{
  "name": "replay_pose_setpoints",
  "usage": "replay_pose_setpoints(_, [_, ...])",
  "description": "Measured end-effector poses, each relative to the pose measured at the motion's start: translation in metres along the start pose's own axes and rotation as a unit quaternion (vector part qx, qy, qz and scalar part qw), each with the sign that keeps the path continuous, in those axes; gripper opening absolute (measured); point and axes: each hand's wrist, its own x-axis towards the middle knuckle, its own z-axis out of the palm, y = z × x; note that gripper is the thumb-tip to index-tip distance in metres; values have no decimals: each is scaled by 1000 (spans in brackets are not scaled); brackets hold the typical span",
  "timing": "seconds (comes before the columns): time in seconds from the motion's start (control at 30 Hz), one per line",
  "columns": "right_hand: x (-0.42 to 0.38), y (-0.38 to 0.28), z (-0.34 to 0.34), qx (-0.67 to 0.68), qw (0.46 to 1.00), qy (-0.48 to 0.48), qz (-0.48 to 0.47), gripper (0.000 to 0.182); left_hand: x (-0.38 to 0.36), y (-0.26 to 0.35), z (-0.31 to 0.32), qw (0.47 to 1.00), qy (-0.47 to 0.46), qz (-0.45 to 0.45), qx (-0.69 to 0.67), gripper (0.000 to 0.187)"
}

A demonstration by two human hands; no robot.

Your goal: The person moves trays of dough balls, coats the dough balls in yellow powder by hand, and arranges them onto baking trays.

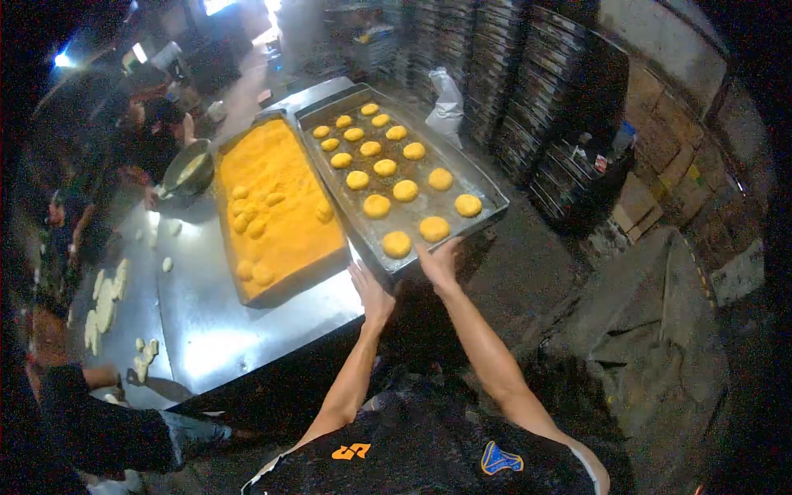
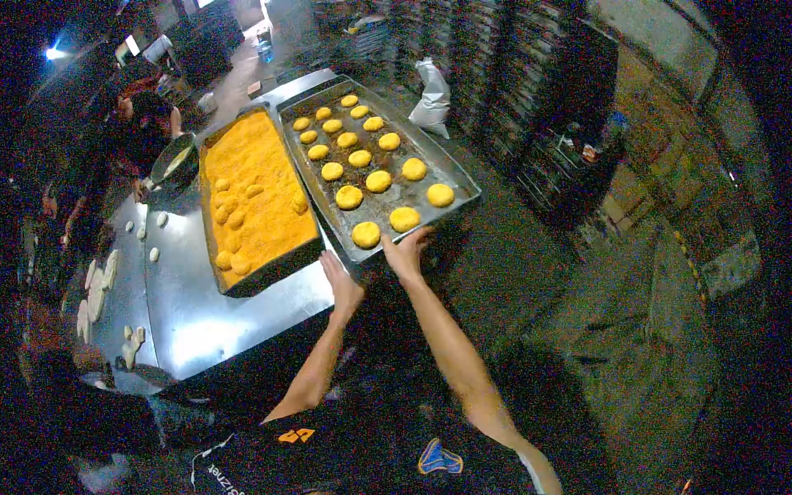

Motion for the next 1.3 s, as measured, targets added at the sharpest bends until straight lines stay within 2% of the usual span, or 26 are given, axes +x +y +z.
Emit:
replay_pose_setpoints(0.07, [-1,-3,3,32,999,25,4,115,8,-2,9,999,24,5,37,88])
replay_pose_setpoints(0.1, [-5,0,0,54,997,37,-44,115,12,-5,13,999,20,-33,8,77])
replay_pose_setpoints(0.17, [-9,-2,-2,52,998,39,-26,115,16,0,14,994,46,-91,-37,52])
replay_pose_setpoints(0.3, [-4,4,2,59,997,41,-18,112,30,0,15,989,93,-99,-54,43])
replay_pose_setpoints(0.47, [-5,0,4,54,997,52,-27,107,37,3,9,989,95,-90,-71,40])
replay_pose_setpoints(0.53, [-8,0,5,31,995,92,-8,102,42,1,4,988,93,-104,-67,40])
replay_pose_setpoints(0.6, [-17,1,-6,72,993,78,-53,101,50,-2,3,989,102,-91,-47,40])
replay_pose_setpoints(0.63, [-24,3,-13,56,995,76,-21,98,54,1,-1,989,116,-78,-51,38])
replay_pose_setpoints(0.67, [-35,4,-23,52,995,82,-17,98,54,1,-1,989,109,-78,-55,38])
replay_pose_setpoints(0.73, [-62,11,-47,153,985,69,-42,95,54,-3,3,986,120,-92,-71,35])
replay_pose_setpoints(0.8, [-94,23,-80,158,986,50,-17,97,49,-8,12,986,134,-61,-81,36])
replay_pose_setpoints(0.87, [-128,33,-106,146,985,85,-12,93,45,-4,10,972,141,-90,-167,39])
replay_pose_setpoints(0.93, [-160,44,-135,215,972,96,24,91,45,0,8,970,130,-100,-178,41])
replay_pose_setpoints(1.0, [-186,40,-156,211,966,148,32,85,42,-12,18,988,137,-25,-74,40])
replay_pose_setpoints(1.1, [-206,36,-178,205,944,231,119,84,46,-5,12,979,102,-94,-147,41])
replay_pose_setpoints(1.13, [-207,28,-182,217,930,254,150,85,51,1,7,967,86,-138,-195,42])
replay_pose_setpoints(1.2, [-202,51,-191,245,917,274,155,85,59,12,-2,929,63,-230,-284,42])
replay_pose_setpoints(1.23, [-200,65,-194,273,905,288,156,85,57,-3,11,973,60,-139,-175,42])
replay_pose_setpoints(1.27, [-200,76,-195,274,903,289,160,85,55,-11,11,995,57,-45,-62,42])
replay_pose_setpoints(1.3, [-201,88,-194,259,901,305,169,79,51,-21,7,995,53,40,-70,43])
